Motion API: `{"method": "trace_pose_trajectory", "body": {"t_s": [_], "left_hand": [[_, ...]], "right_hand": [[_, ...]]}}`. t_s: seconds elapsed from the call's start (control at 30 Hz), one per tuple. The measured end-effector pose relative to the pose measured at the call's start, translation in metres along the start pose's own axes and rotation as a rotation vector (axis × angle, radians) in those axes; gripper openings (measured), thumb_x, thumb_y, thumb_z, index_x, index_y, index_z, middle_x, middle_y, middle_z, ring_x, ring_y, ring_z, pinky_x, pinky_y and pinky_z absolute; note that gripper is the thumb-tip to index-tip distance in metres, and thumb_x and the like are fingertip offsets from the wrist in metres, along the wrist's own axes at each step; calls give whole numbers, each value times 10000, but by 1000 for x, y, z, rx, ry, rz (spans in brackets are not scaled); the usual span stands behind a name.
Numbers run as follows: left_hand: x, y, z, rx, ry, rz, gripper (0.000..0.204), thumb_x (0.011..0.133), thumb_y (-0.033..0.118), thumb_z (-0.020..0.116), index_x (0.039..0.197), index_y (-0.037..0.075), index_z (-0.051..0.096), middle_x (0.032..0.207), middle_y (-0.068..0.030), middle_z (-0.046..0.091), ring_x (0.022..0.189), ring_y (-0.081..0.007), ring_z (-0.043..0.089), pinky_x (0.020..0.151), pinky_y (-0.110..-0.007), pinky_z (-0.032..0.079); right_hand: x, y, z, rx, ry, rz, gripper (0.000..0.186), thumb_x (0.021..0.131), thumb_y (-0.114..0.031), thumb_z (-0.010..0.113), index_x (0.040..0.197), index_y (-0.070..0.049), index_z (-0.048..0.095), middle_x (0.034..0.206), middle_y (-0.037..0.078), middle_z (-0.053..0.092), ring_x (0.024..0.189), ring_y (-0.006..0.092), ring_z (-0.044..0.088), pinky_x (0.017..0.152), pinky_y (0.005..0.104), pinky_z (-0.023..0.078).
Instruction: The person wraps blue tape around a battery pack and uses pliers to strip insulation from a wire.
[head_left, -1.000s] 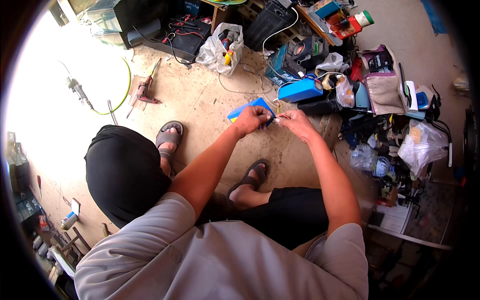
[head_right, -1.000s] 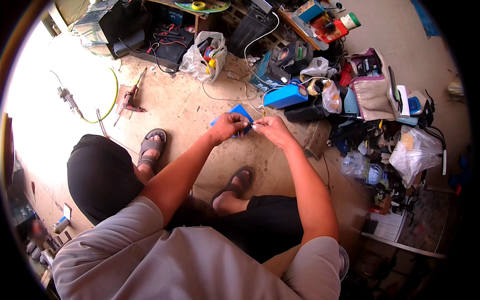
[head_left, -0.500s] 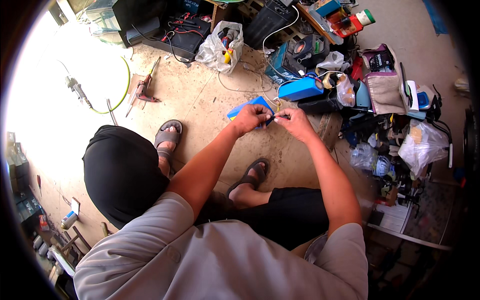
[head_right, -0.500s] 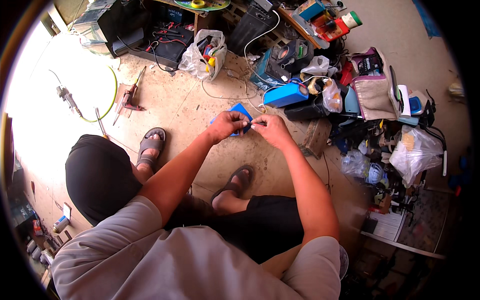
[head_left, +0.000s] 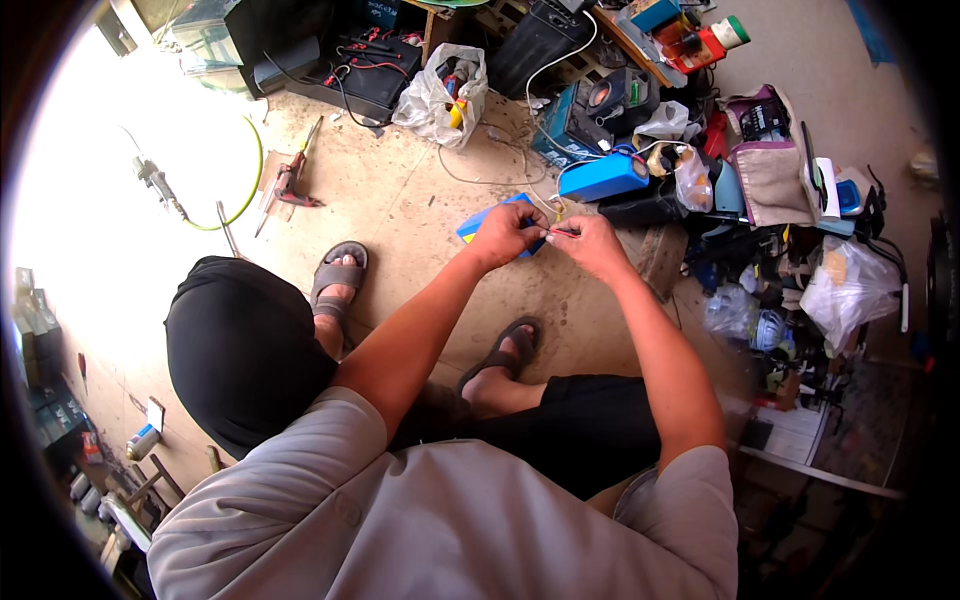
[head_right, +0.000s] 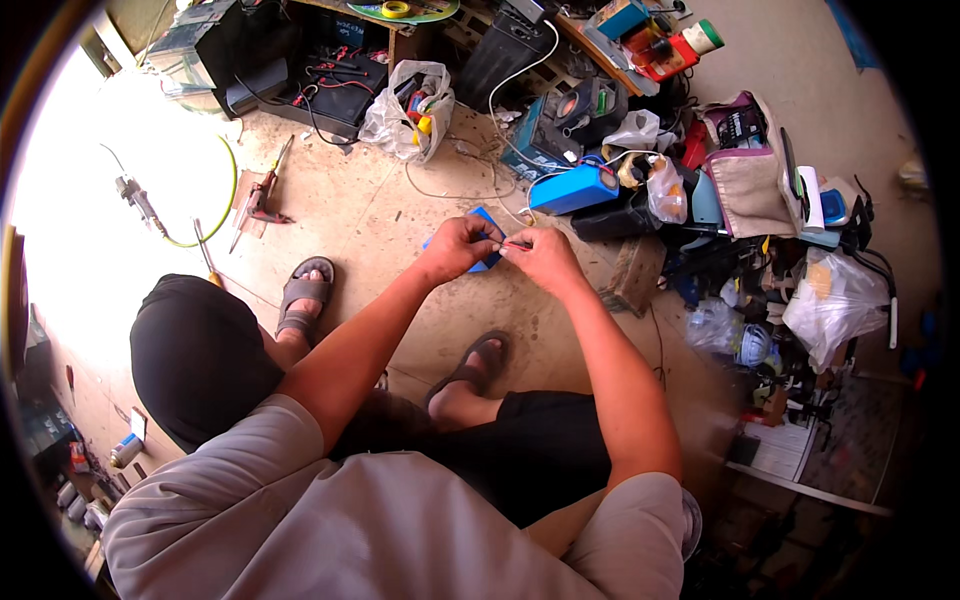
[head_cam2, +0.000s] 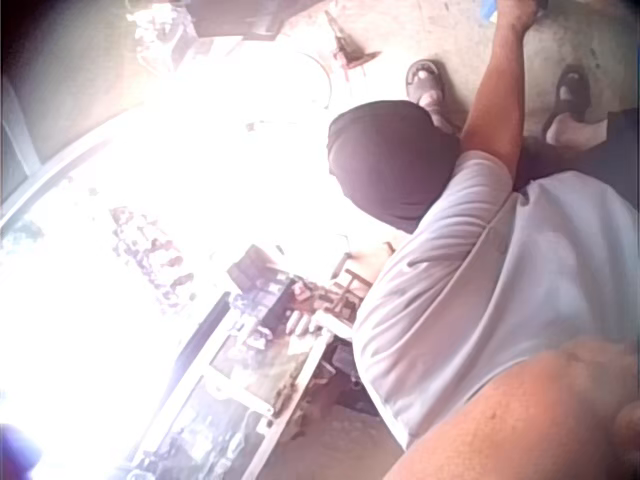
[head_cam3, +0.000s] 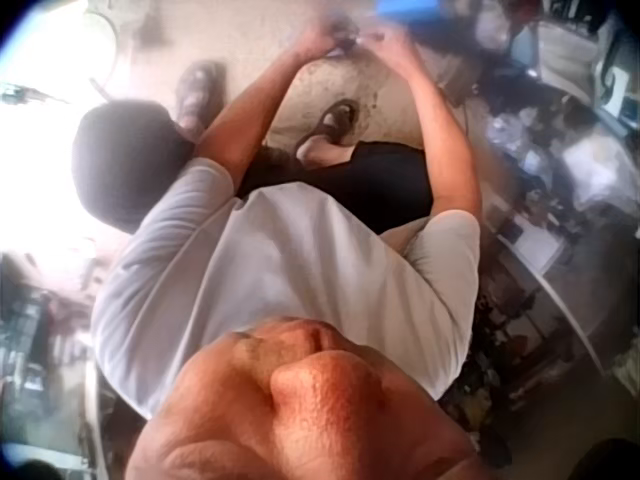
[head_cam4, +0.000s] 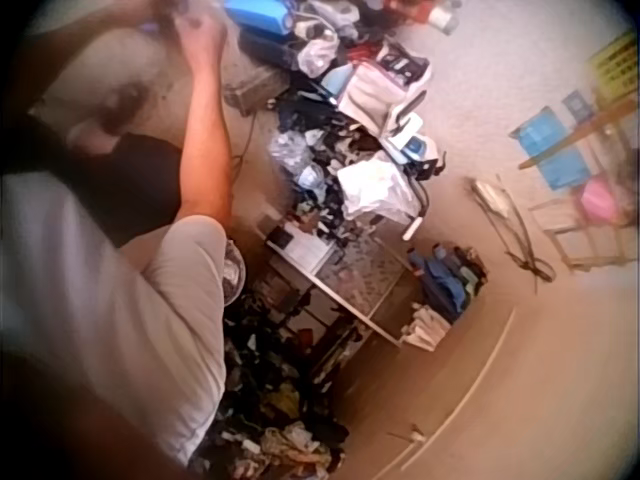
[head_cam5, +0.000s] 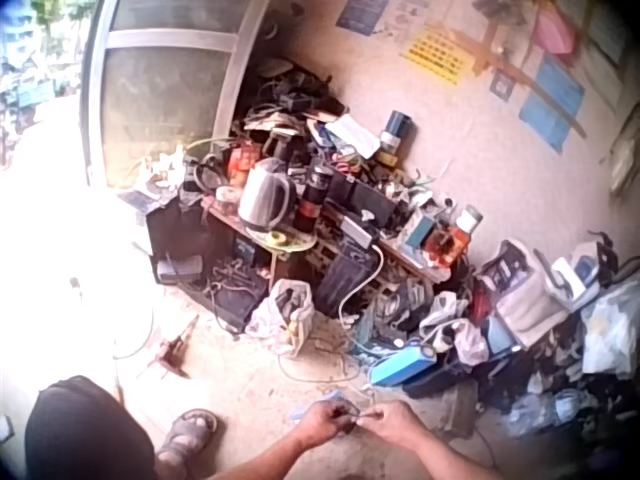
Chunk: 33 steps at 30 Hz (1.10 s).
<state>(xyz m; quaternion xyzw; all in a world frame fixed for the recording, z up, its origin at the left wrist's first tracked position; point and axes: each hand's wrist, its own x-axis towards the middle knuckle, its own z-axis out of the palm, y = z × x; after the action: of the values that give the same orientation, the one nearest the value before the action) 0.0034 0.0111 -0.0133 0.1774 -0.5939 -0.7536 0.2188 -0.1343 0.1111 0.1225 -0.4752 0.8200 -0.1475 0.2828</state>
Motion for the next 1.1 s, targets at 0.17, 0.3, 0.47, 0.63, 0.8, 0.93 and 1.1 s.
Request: {"method": "trace_pose_trajectory", "body": {"t_s": [0.17,0.3,0.47,0.63,0.8,0.93,1.1], "left_hand": [[3,9,-5,83,-25,27,120,836,26,701,952,29,732,854,-90,704,781,-183,660,730,-324,529],[1,21,-6,154,-22,27,107,816,66,705,911,45,749,860,-130,724,779,-241,690,731,-354,534],[-2,32,-8,311,4,70,117,854,46,718,960,29,764,830,-97,744,752,-151,692,727,-307,553],[-4,29,-6,328,67,63,135,841,60,733,968,33,769,839,-116,748,760,-184,709,735,-323,559],[-1,34,-8,370,17,97,105,852,55,720,948,29,755,834,-118,736,763,-177,696,740,-316,550],[0,28,-9,224,-23,13,85,887,26,687,958,11,732,849,-69,725,800,-130,672,759,-292,538],[1,10,-7,-99,-22,-46,94,915,-2,666,991,0,722,877,-18,711,832,-99,655,776,-277,538]], "right_hand": [[2,2,1,-9,-4,-9,281,822,-222,805,985,6,780,866,167,761,789,224,732,747,350,549],[2,0,0,-13,-13,13,291,816,-229,806,985,7,780,867,167,761,788,220,730,751,345,549],[2,1,0,8,-17,23,301,818,-230,803,994,13,778,866,155,764,777,193,717,744,332,545],[3,0,1,60,-21,44,307,833,-234,797,1003,21,777,862,133,766,766,156,685,736,322,536],[3,2,2,60,-19,48,312,843,-236,794,1017,23,776,856,125,763,771,139,672,738,319,531],[2,0,1,78,-23,56,315,850,-238,794,1031,19,776,866,127,763,779,138,673,750,316,532],[3,2,1,102,-31,53,316,854,-241,795,1033,19,775,890,128,769,795,141,677,763,317,536]]}}
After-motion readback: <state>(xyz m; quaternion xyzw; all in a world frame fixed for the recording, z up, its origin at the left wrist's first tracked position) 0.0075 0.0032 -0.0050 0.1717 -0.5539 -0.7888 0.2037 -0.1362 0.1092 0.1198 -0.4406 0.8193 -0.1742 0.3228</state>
